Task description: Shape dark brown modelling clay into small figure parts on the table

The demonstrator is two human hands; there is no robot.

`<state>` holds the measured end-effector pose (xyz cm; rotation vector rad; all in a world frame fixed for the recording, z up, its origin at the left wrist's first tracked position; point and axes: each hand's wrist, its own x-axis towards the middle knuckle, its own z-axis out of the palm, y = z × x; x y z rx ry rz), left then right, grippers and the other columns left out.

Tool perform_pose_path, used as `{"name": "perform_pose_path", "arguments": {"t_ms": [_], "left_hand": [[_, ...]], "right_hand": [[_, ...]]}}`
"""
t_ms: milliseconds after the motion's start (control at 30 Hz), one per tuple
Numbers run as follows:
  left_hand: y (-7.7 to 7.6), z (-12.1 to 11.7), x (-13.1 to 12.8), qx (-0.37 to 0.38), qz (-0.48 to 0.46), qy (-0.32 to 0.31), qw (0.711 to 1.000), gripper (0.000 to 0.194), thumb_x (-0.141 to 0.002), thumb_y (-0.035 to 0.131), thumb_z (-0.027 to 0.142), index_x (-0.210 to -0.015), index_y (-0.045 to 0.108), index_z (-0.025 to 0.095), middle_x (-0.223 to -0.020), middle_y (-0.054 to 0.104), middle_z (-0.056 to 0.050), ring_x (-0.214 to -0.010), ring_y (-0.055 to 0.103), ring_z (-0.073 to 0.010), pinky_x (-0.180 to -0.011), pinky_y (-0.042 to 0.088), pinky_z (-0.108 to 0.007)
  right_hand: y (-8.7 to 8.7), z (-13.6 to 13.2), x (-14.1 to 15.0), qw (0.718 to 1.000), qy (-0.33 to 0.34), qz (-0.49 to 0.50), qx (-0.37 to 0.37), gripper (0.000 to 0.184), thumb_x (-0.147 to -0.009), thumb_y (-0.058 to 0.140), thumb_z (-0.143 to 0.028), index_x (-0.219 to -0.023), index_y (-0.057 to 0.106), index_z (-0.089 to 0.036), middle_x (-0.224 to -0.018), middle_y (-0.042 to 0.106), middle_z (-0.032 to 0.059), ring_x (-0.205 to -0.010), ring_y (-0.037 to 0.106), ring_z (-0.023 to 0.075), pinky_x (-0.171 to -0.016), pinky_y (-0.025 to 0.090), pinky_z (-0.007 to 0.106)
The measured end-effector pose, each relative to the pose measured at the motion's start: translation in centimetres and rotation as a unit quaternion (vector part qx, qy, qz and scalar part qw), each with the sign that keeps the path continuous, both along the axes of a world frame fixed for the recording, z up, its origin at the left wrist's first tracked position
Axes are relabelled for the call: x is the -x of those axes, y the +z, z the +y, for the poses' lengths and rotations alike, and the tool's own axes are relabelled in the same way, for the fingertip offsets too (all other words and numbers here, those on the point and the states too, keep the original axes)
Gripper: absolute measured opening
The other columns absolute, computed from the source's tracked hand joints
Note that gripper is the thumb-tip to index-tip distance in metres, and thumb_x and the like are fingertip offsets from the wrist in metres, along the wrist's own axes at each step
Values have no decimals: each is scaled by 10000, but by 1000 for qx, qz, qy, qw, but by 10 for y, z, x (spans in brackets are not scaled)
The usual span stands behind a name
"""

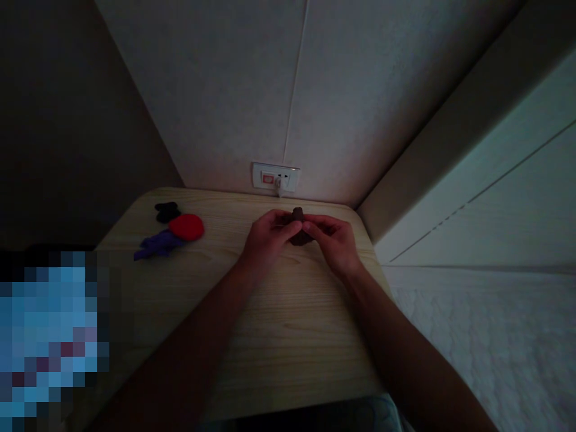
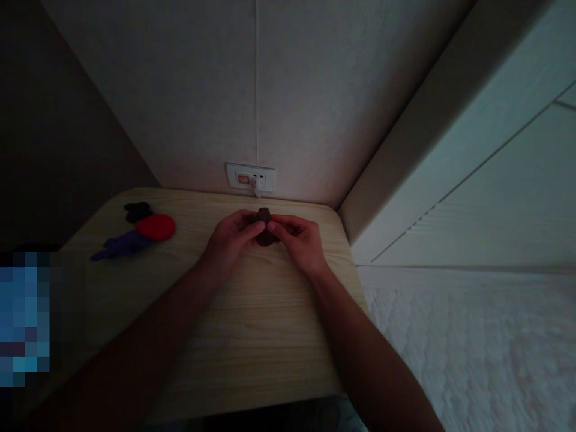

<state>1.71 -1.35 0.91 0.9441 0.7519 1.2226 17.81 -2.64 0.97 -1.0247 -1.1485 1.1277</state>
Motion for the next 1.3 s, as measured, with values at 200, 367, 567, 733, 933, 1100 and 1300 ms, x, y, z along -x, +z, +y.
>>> {"name": "perform_pose_path", "arguments": {"t_ms": [200,367,567,733,933,1100,1300], "left_hand": [[-1,1,2,-51,36,40,997,316,-671,931,355,-872,791,157,-841,785,-50,-765,700,-167,-794,546,-307],[-3,0,1,-8,-10,20,1000,325,-671,926,409,-800,789,144,-781,755,-45,-701,664,-148,-718,522,-287],[1,-1,2,1,18,46,999,332,-652,939,431,-694,765,151,-721,741,-44,-649,645,-147,-647,496,-275],[1,-2,4,-70,78,41,994,306,-750,871,446,-708,779,157,-658,714,-24,-588,595,-129,-571,451,-254],[-1,-4,3,-141,120,26,982,270,-813,814,434,-783,795,166,-780,771,-45,-725,672,-170,-701,519,-283],[-4,-6,0,-150,152,38,976,247,-840,776,409,-843,768,162,-787,761,-43,-718,675,-173,-681,511,-283],[-4,-5,-2,-154,156,39,975,218,-856,748,381,-823,719,167,-755,718,-21,-696,646,-150,-650,485,-262]], "right_hand": [[10,-8,5,997,26,-54,-39,332,-794,861,-503,-949,816,-212,-722,778,19,-642,714,175,-665,605,335],[6,-10,5,990,16,-119,-76,345,-905,740,-550,-954,811,-217,-796,787,41,-703,713,180,-688,590,329],[5,-14,5,977,-44,-171,-118,327,-850,837,-447,-1128,816,-276,-1031,812,59,-856,752,204,-830,616,362],[12,-15,6,995,-2,-86,-42,339,-758,895,-461,-979,840,-208,-877,824,57,-737,769,206,-732,659,373],[14,-16,8,999,-8,-25,22,388,-672,928,-488,-846,812,-161,-651,774,30,-519,721,179,-524,633,315],[10,-15,8,997,-59,-45,8,346,-694,896,-502,-753,799,-176,-616,751,24,-502,703,177,-485,603,296],[6,-12,9,996,-78,-30,20,346,-699,881,-516,-760,809,-183,-637,757,28,-509,680,171,-505,595,310]]}}
